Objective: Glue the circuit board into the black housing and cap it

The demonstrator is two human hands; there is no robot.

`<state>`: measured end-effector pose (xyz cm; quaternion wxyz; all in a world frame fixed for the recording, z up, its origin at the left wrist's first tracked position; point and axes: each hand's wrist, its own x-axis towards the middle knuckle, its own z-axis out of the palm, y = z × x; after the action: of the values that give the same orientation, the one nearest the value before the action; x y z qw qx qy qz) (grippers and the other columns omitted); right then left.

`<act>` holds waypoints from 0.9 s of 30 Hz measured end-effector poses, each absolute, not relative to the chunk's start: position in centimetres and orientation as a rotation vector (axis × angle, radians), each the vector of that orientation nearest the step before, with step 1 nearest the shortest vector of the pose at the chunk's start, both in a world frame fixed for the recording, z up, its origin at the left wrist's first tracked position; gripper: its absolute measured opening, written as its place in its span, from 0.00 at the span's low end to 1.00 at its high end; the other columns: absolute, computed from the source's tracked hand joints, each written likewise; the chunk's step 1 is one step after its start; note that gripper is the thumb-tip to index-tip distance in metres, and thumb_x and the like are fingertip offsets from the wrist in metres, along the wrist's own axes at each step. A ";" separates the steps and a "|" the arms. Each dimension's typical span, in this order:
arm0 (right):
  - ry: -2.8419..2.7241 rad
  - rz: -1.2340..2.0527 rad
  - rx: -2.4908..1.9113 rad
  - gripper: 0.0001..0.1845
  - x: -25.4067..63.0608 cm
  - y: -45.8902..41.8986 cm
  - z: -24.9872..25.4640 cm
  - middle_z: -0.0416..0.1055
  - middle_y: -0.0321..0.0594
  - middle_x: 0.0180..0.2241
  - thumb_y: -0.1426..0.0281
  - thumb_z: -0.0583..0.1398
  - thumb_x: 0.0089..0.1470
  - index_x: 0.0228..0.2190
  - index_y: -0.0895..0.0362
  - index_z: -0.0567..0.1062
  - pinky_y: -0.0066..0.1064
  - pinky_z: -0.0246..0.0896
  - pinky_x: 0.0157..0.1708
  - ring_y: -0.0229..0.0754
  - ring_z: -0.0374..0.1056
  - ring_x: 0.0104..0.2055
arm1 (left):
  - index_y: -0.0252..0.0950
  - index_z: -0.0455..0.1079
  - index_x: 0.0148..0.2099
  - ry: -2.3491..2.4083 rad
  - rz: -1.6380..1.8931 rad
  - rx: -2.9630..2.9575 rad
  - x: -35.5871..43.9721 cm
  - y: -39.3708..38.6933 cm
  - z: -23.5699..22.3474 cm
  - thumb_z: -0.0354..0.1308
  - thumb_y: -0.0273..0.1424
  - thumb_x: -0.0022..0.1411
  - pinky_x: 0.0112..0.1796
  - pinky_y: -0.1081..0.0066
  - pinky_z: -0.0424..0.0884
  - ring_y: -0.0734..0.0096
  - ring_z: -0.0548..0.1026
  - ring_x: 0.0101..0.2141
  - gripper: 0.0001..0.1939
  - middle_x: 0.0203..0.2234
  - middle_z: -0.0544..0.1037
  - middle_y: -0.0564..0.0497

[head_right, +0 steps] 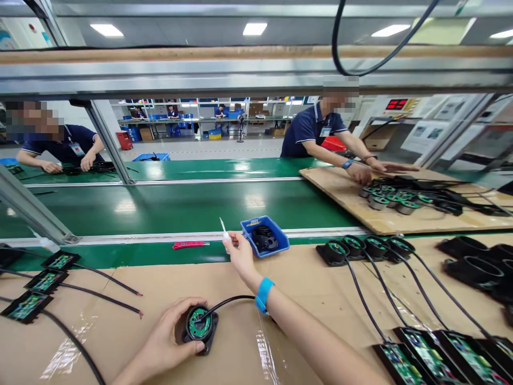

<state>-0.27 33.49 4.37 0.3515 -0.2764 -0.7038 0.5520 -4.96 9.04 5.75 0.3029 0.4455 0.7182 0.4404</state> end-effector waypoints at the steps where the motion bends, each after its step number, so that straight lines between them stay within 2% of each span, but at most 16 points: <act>1: -1.865 1.392 -0.738 0.14 -1.3 34.0 3.8 0.74 0.39 0.38 0.62 0.61 0.62 0.41 0.60 0.74 0.38 0.71 0.41 0.40 0.72 0.38 | 0.39 0.72 0.51 1.924 1.156 1.174 -5.0 9.1 5.8 0.67 0.20 0.40 0.56 0.56 0.65 0.52 0.72 0.53 0.32 0.49 0.77 0.45; 6: -2.071 1.189 -0.760 0.13 -4.0 35.3 2.2 0.73 0.39 0.39 0.63 0.61 0.63 0.42 0.60 0.73 0.38 0.71 0.41 0.40 0.72 0.38 | 0.38 0.74 0.45 2.001 1.181 1.164 -5.1 9.5 5.8 0.71 0.20 0.37 0.51 0.59 0.69 0.53 0.74 0.47 0.29 0.43 0.78 0.47; 11: -2.241 0.979 -0.735 0.13 -4.0 34.6 2.7 0.73 0.41 0.42 0.64 0.61 0.63 0.44 0.60 0.73 0.41 0.71 0.44 0.42 0.72 0.42 | 0.40 0.75 0.46 2.024 1.178 1.208 -5.2 9.4 5.3 0.72 0.23 0.37 0.51 0.59 0.71 0.52 0.75 0.48 0.29 0.44 0.79 0.47; 15: -2.356 0.808 -0.783 0.16 -2.2 35.0 5.1 0.72 0.43 0.46 0.64 0.62 0.62 0.49 0.59 0.72 0.41 0.71 0.45 0.44 0.72 0.45 | 0.40 0.75 0.48 2.015 1.180 1.229 -5.7 9.1 4.5 0.72 0.27 0.38 0.52 0.56 0.71 0.48 0.75 0.49 0.30 0.46 0.79 0.44; 18: -2.421 0.655 -0.896 0.15 0.3 37.0 7.7 0.72 0.43 0.47 0.64 0.61 0.63 0.48 0.59 0.73 0.42 0.70 0.46 0.44 0.71 0.46 | 0.39 0.74 0.52 1.941 1.208 1.268 -6.3 9.0 3.7 0.73 0.37 0.41 0.53 0.55 0.71 0.47 0.76 0.50 0.33 0.48 0.79 0.41; 22: -2.452 0.510 -1.176 0.13 3.5 39.8 9.6 0.72 0.43 0.46 0.64 0.61 0.62 0.44 0.60 0.74 0.43 0.70 0.47 0.45 0.71 0.46 | 0.38 0.74 0.54 1.831 1.271 1.261 -6.8 8.9 3.6 0.71 0.50 0.44 0.53 0.58 0.73 0.49 0.76 0.51 0.37 0.50 0.78 0.40; 25: -2.452 0.517 -1.283 0.13 4.6 40.6 9.7 0.73 0.42 0.43 0.64 0.62 0.62 0.43 0.60 0.74 0.41 0.70 0.45 0.43 0.72 0.43 | 0.38 0.73 0.54 1.822 1.300 1.295 -7.1 8.6 4.6 0.66 0.53 0.52 0.51 0.60 0.75 0.52 0.78 0.49 0.33 0.49 0.80 0.41; 27: -2.421 0.554 -1.284 0.11 5.2 40.3 9.8 0.73 0.40 0.41 0.64 0.62 0.61 0.40 0.60 0.74 0.40 0.70 0.43 0.42 0.72 0.41 | 0.39 0.74 0.53 1.901 1.320 1.353 -7.3 8.2 5.6 0.62 0.52 0.57 0.49 0.60 0.77 0.54 0.79 0.47 0.29 0.48 0.81 0.42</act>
<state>5.17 40.28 9.82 0.1723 -0.4524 -0.8530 0.1951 -7.27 8.24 5.62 0.2285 0.4915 0.6903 0.4793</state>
